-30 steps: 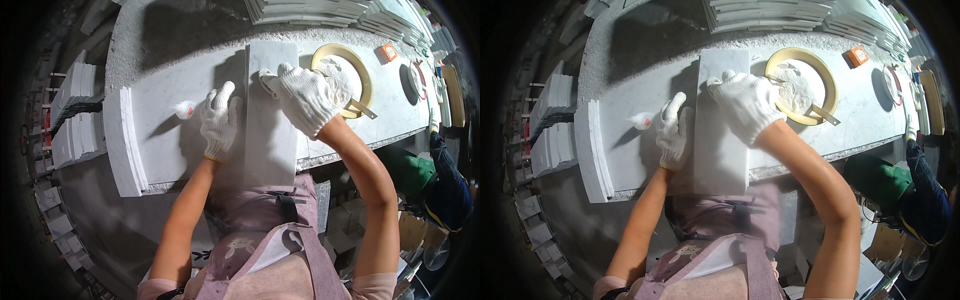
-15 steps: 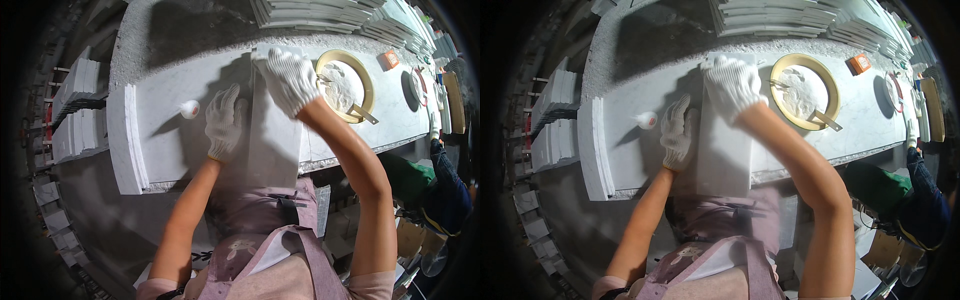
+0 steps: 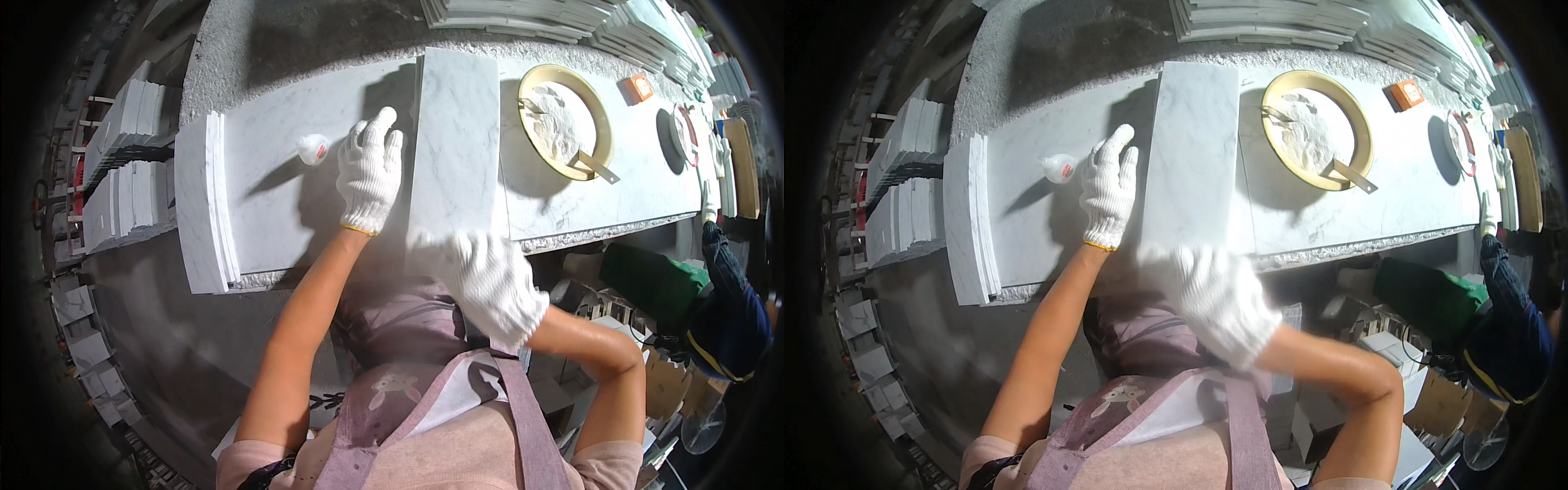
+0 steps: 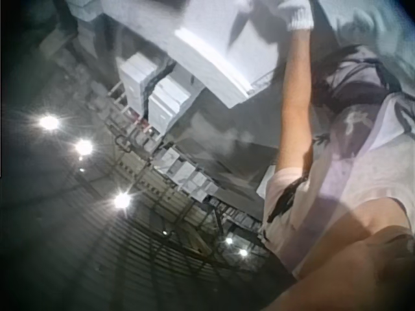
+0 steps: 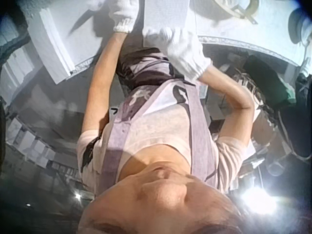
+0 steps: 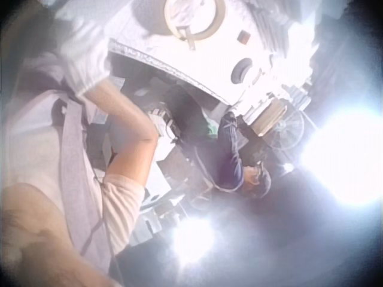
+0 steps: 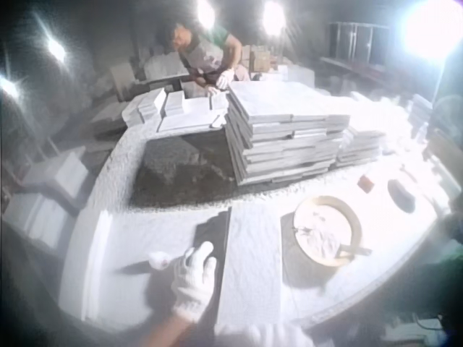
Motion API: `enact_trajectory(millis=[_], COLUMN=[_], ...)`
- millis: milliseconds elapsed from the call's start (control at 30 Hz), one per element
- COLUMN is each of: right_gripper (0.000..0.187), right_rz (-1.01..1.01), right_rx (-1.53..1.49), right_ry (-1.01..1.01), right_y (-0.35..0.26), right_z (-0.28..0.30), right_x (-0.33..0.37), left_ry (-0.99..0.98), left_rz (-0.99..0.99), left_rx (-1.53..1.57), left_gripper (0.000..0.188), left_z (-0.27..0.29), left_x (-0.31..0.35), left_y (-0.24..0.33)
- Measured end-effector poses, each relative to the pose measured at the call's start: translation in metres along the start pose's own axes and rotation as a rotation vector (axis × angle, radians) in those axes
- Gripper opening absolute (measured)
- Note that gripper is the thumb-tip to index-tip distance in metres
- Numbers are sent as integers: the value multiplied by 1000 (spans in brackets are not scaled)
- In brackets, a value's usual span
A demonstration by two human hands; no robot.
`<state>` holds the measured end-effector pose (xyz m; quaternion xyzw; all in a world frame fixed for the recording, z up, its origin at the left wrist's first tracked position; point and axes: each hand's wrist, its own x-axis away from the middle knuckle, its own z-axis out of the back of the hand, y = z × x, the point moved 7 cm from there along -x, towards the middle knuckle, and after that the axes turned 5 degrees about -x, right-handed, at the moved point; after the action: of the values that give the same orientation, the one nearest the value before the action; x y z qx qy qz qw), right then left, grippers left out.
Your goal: The person applies a white paste to a rectangular stone tile using a small metal spatula, spreads it evenly, and scrapes off excess. They then wipe the tile with a cloth and use an orange sanding block to smooth the surface. The person repeats this process on multiple tiles, stacking finished ones on the table.
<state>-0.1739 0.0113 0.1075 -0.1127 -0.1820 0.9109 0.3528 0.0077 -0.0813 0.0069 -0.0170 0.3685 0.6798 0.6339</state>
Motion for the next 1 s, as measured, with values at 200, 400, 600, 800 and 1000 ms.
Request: enact_trajectory(millis=[200, 400, 600, 800, 1000], right_gripper=[30, 43, 44, 45, 54], right_rz=[-84, -306, -333, -455, -459], right_rx=[-300, -692, -977, -996, -1002], right_ry=[-517, -124, 281, 410, 494], right_y=[-5, 28, 45, 69, 71], right_z=[-22, -3, -5, -12, -29], right_x=[61, 96, 121, 98, 66], left_ry=[67, 60, -81, -375, -479], left_rz=[-51, 3, 436, 652, 647], left_rx=[33, 165, 622, 626, 518], left_gripper=[31, 28, 32, 36, 44], left_z=[2, 6, 24, 52, 55], left_x=[1, 3, 41, 74, 72], left_y=[2, 0, 9, 19, 33])
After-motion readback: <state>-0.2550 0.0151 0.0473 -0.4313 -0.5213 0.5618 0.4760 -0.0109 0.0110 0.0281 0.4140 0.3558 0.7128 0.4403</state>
